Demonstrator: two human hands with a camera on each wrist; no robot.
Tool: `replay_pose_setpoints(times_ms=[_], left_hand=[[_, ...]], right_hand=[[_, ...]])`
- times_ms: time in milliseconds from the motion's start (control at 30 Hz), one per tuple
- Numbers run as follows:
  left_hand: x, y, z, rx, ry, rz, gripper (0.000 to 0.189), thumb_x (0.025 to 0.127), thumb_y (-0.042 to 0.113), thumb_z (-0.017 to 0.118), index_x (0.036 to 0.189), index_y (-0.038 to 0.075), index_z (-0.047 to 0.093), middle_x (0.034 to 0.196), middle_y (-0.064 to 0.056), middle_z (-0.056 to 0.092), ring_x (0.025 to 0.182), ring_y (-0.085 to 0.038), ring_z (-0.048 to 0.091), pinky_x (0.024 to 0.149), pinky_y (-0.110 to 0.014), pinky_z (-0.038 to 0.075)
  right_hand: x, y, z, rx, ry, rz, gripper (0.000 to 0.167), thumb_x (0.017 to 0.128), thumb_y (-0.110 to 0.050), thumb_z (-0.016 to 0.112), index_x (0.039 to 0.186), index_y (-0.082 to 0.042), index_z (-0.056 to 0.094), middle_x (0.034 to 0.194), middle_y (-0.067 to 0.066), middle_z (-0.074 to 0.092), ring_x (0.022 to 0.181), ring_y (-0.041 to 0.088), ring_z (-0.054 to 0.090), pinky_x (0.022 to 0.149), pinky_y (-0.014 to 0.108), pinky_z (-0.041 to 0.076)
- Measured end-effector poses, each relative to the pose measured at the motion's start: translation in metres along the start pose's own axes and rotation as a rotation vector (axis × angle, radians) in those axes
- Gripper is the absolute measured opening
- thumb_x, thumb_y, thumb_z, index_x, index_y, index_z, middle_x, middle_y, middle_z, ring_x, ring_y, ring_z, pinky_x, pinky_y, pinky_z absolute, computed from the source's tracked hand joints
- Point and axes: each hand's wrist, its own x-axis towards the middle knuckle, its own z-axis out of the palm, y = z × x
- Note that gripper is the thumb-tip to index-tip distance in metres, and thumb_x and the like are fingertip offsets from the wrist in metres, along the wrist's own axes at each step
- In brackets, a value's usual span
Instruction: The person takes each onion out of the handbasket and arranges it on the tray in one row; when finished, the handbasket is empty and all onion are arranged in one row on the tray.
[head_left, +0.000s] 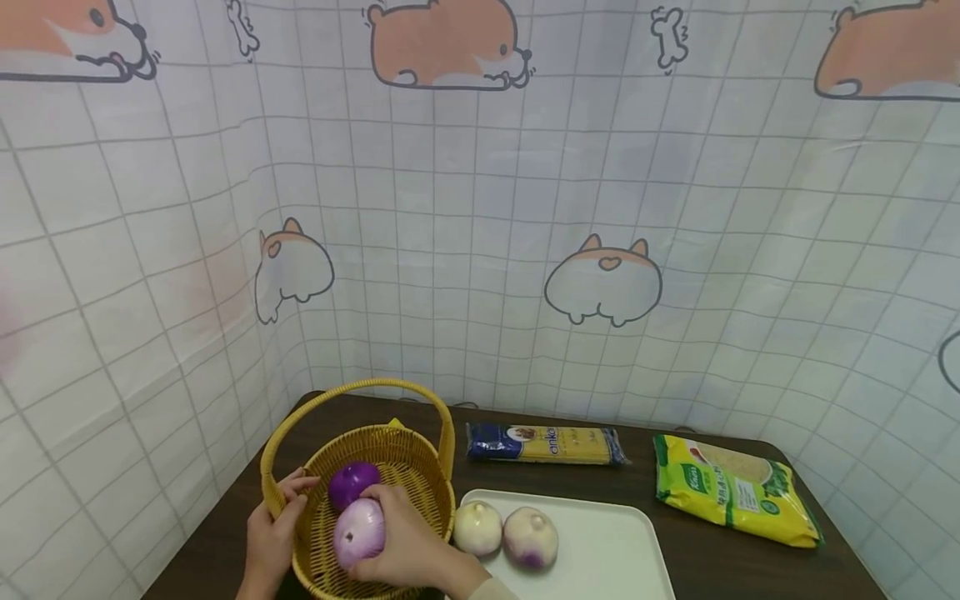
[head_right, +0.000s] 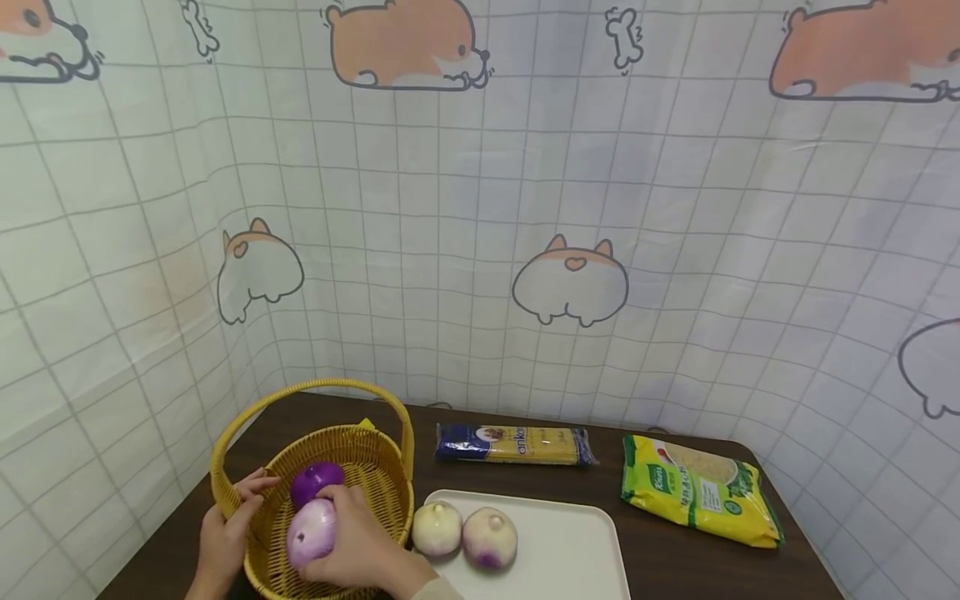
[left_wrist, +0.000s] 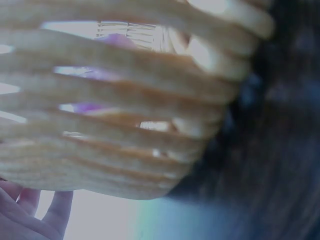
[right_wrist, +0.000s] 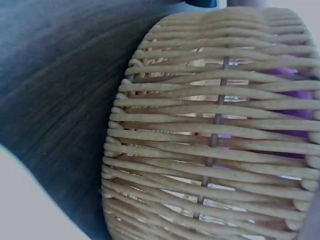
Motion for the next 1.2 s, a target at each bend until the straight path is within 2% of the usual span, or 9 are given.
replay_pose_setpoints(times_ms=[133, 300, 433, 567, 667, 833, 1033, 1200], left_hand=[[0.0, 0.001, 0.0, 0.016, -0.005, -0.013, 0.015, 0.099, 0.005, 0.054, 0.095, -0.008, 0.061, 0.115, -0.017, 0.069, 0.122, 0.0, 0.05, 0.094, -0.006, 0.038], [0.0, 0.002, 0.0, 0.03, -0.023, -0.041, 0.019, 0.101, 0.01, 0.053, 0.102, -0.004, 0.064, 0.118, -0.015, 0.068, 0.125, -0.002, 0.048, 0.093, -0.005, 0.037], [-0.001, 0.004, -0.002, 0.043, -0.039, -0.063, 0.021, 0.102, 0.014, 0.052, 0.107, -0.002, 0.064, 0.12, -0.013, 0.067, 0.126, -0.002, 0.046, 0.093, -0.004, 0.036], [0.0, 0.004, -0.002, 0.037, -0.046, -0.064, 0.023, 0.102, 0.016, 0.051, 0.108, -0.001, 0.065, 0.121, -0.014, 0.067, 0.127, -0.003, 0.046, 0.093, -0.004, 0.036], [-0.001, 0.005, -0.001, 0.028, -0.046, -0.059, 0.023, 0.102, 0.015, 0.051, 0.108, -0.003, 0.064, 0.121, -0.016, 0.066, 0.127, -0.003, 0.046, 0.093, -0.004, 0.036], [-0.002, 0.005, -0.001, 0.023, -0.043, -0.061, 0.023, 0.102, 0.014, 0.051, 0.107, -0.005, 0.062, 0.12, -0.015, 0.067, 0.126, -0.002, 0.046, 0.093, -0.004, 0.036], [-0.001, 0.003, -0.002, 0.021, -0.043, -0.058, 0.023, 0.103, 0.015, 0.051, 0.107, -0.004, 0.063, 0.12, -0.014, 0.067, 0.126, 0.0, 0.046, 0.092, -0.004, 0.037], [-0.001, 0.003, -0.002, 0.017, -0.048, -0.057, 0.025, 0.103, 0.017, 0.051, 0.112, 0.0, 0.065, 0.12, -0.012, 0.067, 0.126, 0.0, 0.046, 0.092, -0.004, 0.037]], right_hand=[[-0.008, 0.0, -0.006, 0.024, 0.022, -0.007, 0.08, 0.069, -0.032, 0.085, 0.136, -0.02, 0.042, 0.121, -0.009, 0.048, 0.103, 0.002, 0.053, 0.082, 0.021, 0.049], [-0.016, 0.002, -0.017, 0.018, 0.079, -0.011, 0.077, 0.072, -0.042, 0.083, 0.136, -0.028, 0.043, 0.123, -0.01, 0.056, 0.101, 0.003, 0.057, 0.077, 0.022, 0.051], [-0.024, 0.005, -0.026, -0.014, 0.125, -0.005, 0.081, 0.071, -0.049, 0.083, 0.139, -0.033, 0.043, 0.124, -0.008, 0.054, 0.102, 0.006, 0.057, 0.077, 0.024, 0.051], [-0.034, 0.007, -0.034, 0.0, 0.133, 0.038, 0.083, 0.07, -0.044, 0.086, 0.141, -0.038, 0.043, 0.12, -0.003, 0.049, 0.102, 0.01, 0.055, 0.078, 0.027, 0.052], [-0.04, 0.008, -0.038, 0.038, 0.133, 0.046, 0.084, 0.07, -0.039, 0.087, 0.142, -0.037, 0.043, 0.121, -0.001, 0.045, 0.106, 0.013, 0.055, 0.083, 0.028, 0.051], [-0.05, 0.009, -0.044, 0.059, 0.153, 0.028, 0.085, 0.072, -0.042, 0.085, 0.143, -0.035, 0.04, 0.128, -0.002, 0.042, 0.112, 0.015, 0.053, 0.088, 0.029, 0.05], [-0.061, 0.012, -0.055, 0.079, 0.181, 0.059, 0.085, 0.073, -0.04, 0.085, 0.144, -0.035, 0.038, 0.14, -0.004, 0.047, 0.121, 0.022, 0.053, 0.094, 0.04, 0.05], [-0.072, 0.021, -0.063, 0.09, 0.217, 0.072, 0.088, 0.073, -0.04, 0.086, 0.145, -0.03, 0.038, 0.141, 0.001, 0.049, 0.125, 0.027, 0.052, 0.098, 0.047, 0.048]])
